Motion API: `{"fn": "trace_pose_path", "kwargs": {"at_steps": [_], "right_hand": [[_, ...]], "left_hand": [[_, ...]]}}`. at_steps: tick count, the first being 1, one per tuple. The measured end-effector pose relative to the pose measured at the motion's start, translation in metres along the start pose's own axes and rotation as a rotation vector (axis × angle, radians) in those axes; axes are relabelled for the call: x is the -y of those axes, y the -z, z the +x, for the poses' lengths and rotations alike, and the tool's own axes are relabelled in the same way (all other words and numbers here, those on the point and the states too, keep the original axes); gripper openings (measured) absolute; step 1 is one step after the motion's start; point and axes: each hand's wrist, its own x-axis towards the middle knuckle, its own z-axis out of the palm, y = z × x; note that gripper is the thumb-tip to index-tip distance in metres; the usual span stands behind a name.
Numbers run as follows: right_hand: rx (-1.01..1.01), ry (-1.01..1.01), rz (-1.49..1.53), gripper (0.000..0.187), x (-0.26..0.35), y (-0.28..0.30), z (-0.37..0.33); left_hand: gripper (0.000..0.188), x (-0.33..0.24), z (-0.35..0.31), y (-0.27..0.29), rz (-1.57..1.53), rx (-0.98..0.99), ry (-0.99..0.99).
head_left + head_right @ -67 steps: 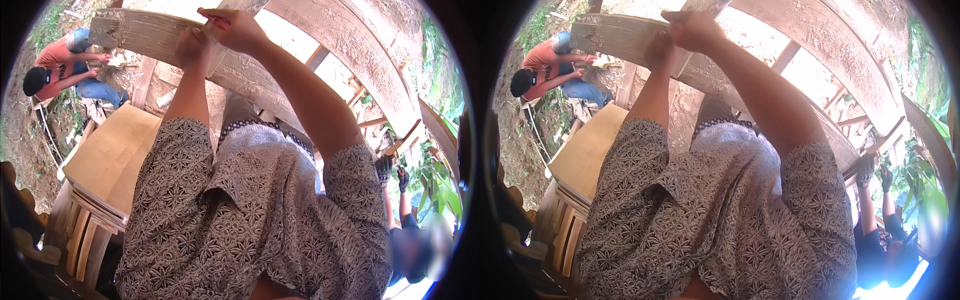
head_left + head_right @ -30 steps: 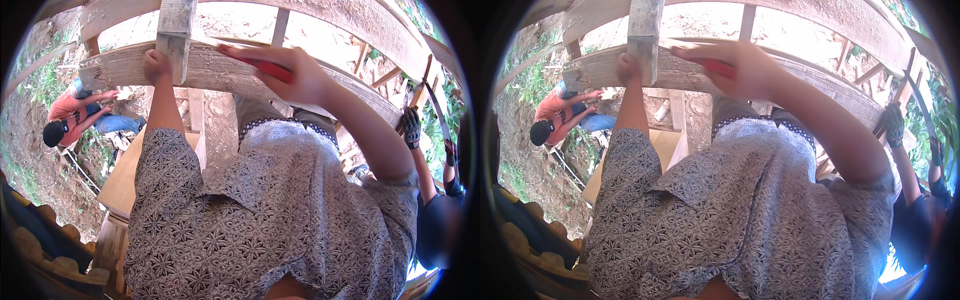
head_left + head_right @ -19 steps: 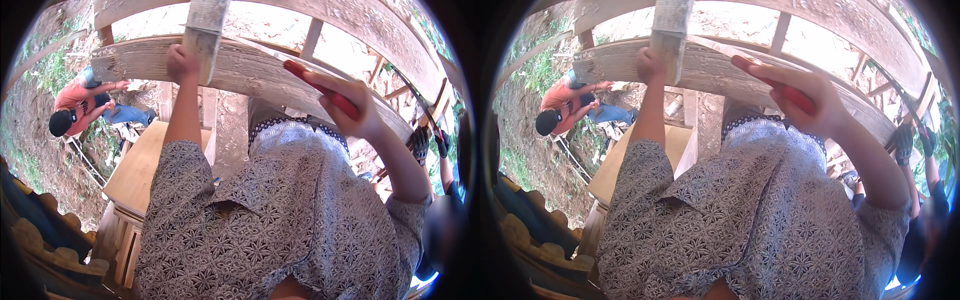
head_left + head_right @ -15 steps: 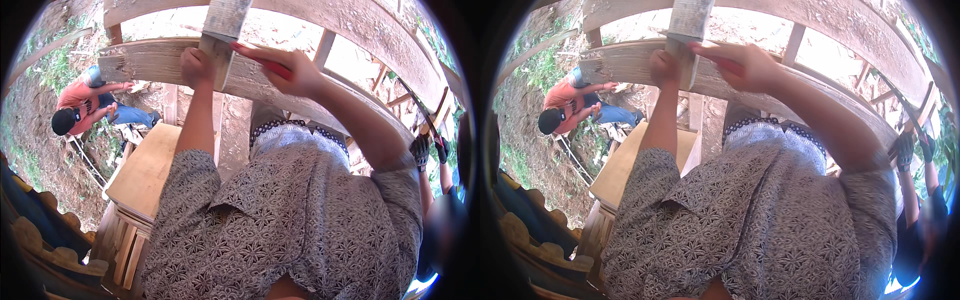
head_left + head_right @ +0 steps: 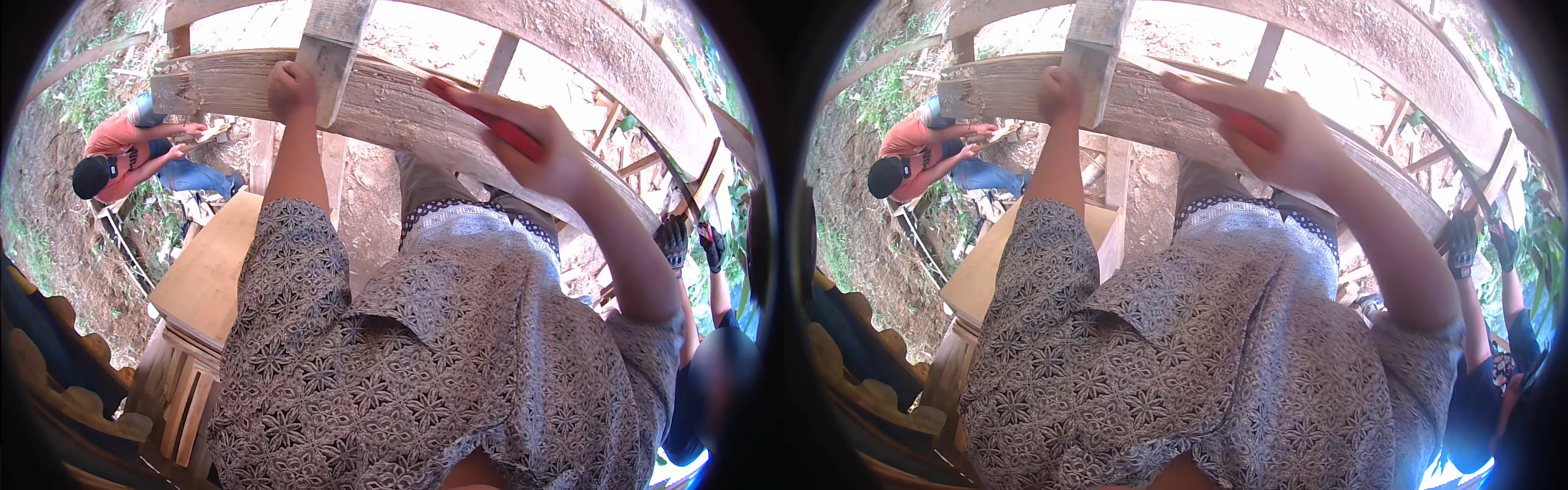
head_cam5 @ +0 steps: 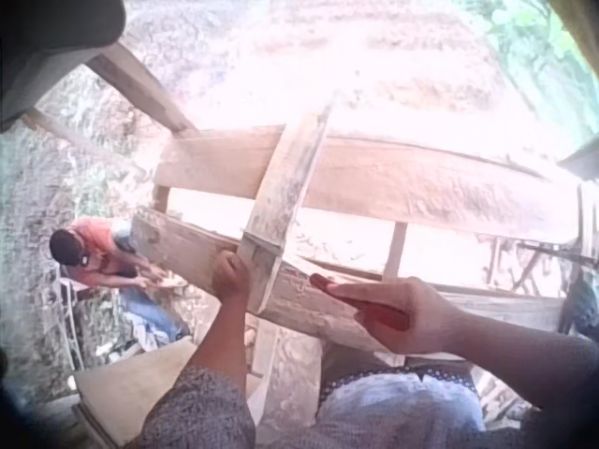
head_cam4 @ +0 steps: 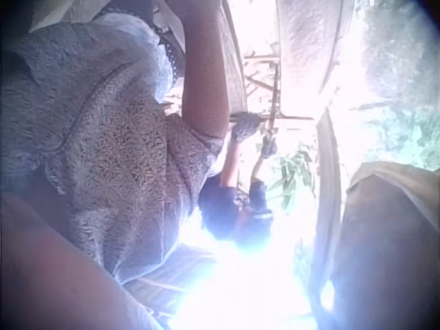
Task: The person sands a wooden plank using a hand saw, moving it back and forth along the surface. Another person is visible in the background working with wood.
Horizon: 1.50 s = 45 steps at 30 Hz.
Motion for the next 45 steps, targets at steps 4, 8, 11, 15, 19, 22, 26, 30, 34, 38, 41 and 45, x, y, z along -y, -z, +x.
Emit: {"fn": "trace_pose_path", "kwargs": {"at_steps": [4, 8, 11, 15, 19, 22, 26, 30, 34, 38, 41, 45], "right_hand": [[0.081, -0.112, 0.032, 0.055, 0.030, 0.041, -0.063], [0.022, -0.006, 0.125, 0.063, 0.028, 0.035, -0.042], [0.001, 0.030, 0.168, 0.056, 0.018, 0.014, -0.002], [0.028, -0.097, -0.011, 0.054, -0.028, -0.062, 0.108], [0.012, -0.205, -0.120, 0.044, -0.025, -0.094, 0.202], [-0.087, -0.087, -0.115, 0.044, -0.034, -0.097, 0.189], [0.030, -0.174, -0.023, 0.049, -0.007, -0.048, 0.105], [0.010, -0.014, 0.000, 0.054, 0.010, 0.009, -0.003], [0.078, -0.099, 0.029, 0.060, 0.026, 0.037, -0.049], [0.076, 0.004, 0.087, 0.064, 0.012, 0.030, -0.021], [0.061, 0.144, 0.068, 0.060, -0.019, -0.009, 0.050], [-0.097, 0.019, -0.053, 0.046, -0.047, -0.096, 0.189]], "left_hand": [[0.042, 0.003, -0.002, -0.002, 0.015, -0.004, 0.018], [0.041, -0.004, 0.000, -0.003, -0.001, 0.020, -0.020], [0.040, -0.007, -0.005, 0.001, -0.008, 0.023, -0.009], [0.040, -0.015, -0.015, 0.002, -0.049, 0.021, -0.014], [0.039, -0.022, -0.016, 0.004, -0.056, 0.072, -0.020], [0.040, -0.027, -0.016, 0.008, -0.085, 0.027, -0.012], [0.041, -0.013, -0.012, -0.007, -0.004, 0.012, 0.027], [0.042, -0.003, -0.008, -0.006, 0.009, -0.028, 0.024], [0.043, -0.004, -0.005, -0.009, -0.006, -0.026, -0.022], [0.041, -0.006, -0.006, -0.012, -0.004, -0.029, -0.048], [0.038, -0.003, -0.011, -0.005, -0.007, -0.004, -0.038], [0.037, -0.022, -0.017, 0.000, -0.044, 0.054, -0.015]]}}
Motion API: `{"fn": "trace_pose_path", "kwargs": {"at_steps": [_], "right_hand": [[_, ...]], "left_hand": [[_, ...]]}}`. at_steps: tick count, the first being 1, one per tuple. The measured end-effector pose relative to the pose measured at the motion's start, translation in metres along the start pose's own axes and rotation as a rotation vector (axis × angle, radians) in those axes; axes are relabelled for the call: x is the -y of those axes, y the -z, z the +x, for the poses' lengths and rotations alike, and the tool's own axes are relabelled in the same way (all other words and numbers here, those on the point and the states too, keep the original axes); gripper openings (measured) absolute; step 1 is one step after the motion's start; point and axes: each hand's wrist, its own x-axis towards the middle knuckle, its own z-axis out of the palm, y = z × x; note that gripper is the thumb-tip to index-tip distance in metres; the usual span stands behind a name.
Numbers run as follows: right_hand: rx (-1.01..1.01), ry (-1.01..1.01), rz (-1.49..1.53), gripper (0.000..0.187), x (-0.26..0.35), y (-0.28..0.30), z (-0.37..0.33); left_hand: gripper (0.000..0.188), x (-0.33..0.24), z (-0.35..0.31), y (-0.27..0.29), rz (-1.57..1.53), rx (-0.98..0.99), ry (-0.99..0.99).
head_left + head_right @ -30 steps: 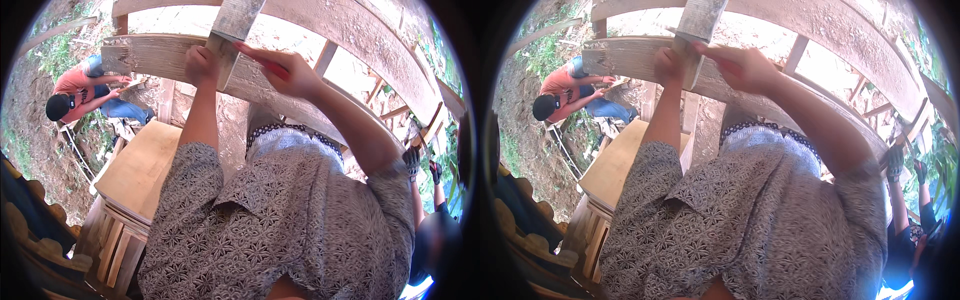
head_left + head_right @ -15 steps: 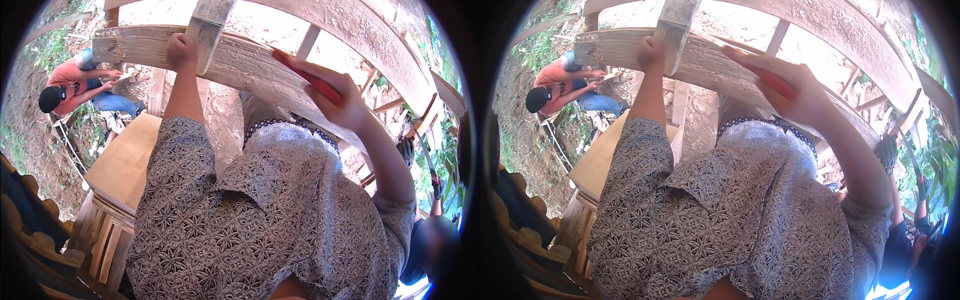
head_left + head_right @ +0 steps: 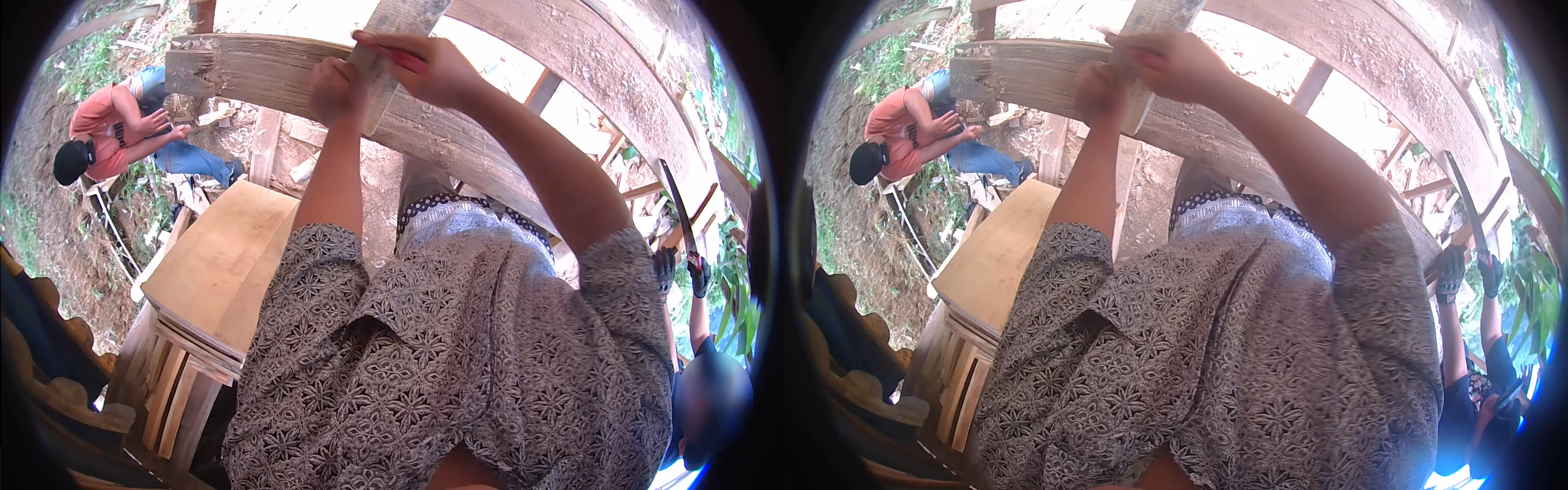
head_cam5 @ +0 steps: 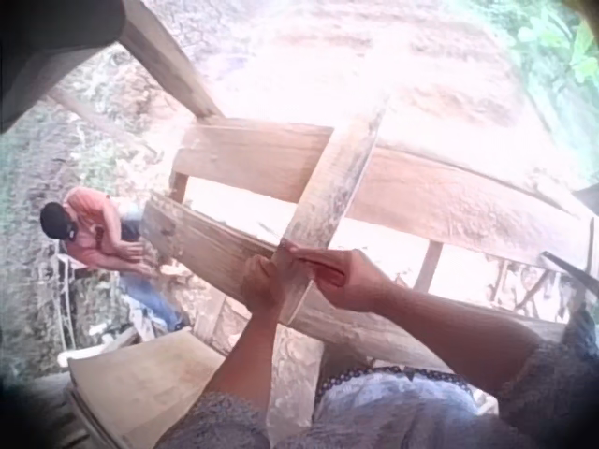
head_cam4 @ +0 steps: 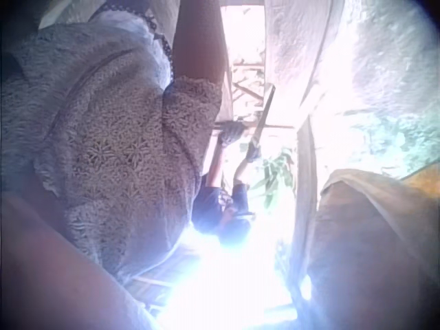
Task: The person sands a wooden plank using a hand saw, moving it back and forth along the surface. Another person is visible in the background working with wood.
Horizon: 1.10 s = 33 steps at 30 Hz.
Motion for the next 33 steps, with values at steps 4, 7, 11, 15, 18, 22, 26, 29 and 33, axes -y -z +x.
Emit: {"fn": "trace_pose_path", "kwargs": {"at_steps": [4, 7, 11, 15, 18, 22, 26, 29, 33], "right_hand": [[-0.001, -0.133, -0.231, 0.041, 0.007, -0.028, 0.054], [0.030, -0.077, -0.078, 0.046, 0.005, -0.013, 0.021], [0.112, -0.062, -0.049, 0.049, 0.037, 0.061, -0.077], [0.155, -0.037, 0.040, 0.052, 0.071, 0.142, -0.182], [0.163, -0.097, 0.114, 0.056, 0.088, 0.152, -0.203], [0.151, -0.022, 0.190, 0.055, 0.077, 0.137, -0.186], [0.151, -0.033, 0.002, 0.053, 0.036, 0.075, -0.107], [0.052, -0.135, -0.063, 0.040, 0.031, 0.024, -0.017], [0.057, 0.029, -0.136, 0.044, 0.016, 0.009, 0.018]], "left_hand": [[0.038, -0.001, 0.000, 0.003, -0.012, 0.014, 0.000], [0.039, 0.014, 0.002, -0.015, 0.051, 0.005, -0.004], [0.040, 0.020, 0.011, -0.014, 0.019, -0.105, -0.063], [0.040, 0.019, 0.010, -0.002, 0.055, -0.111, 0.038], [0.040, 0.015, 0.012, -0.007, 0.013, -0.138, -0.016], [0.038, 0.009, 0.006, -0.002, 0.015, -0.097, 0.016], [0.037, 0.003, -0.001, -0.002, -0.002, -0.078, -0.007], [0.037, -0.006, 0.002, -0.003, -0.038, -0.058, -0.033], [0.038, 0.007, 0.007, 0.000, -0.028, 0.014, 0.049]]}}
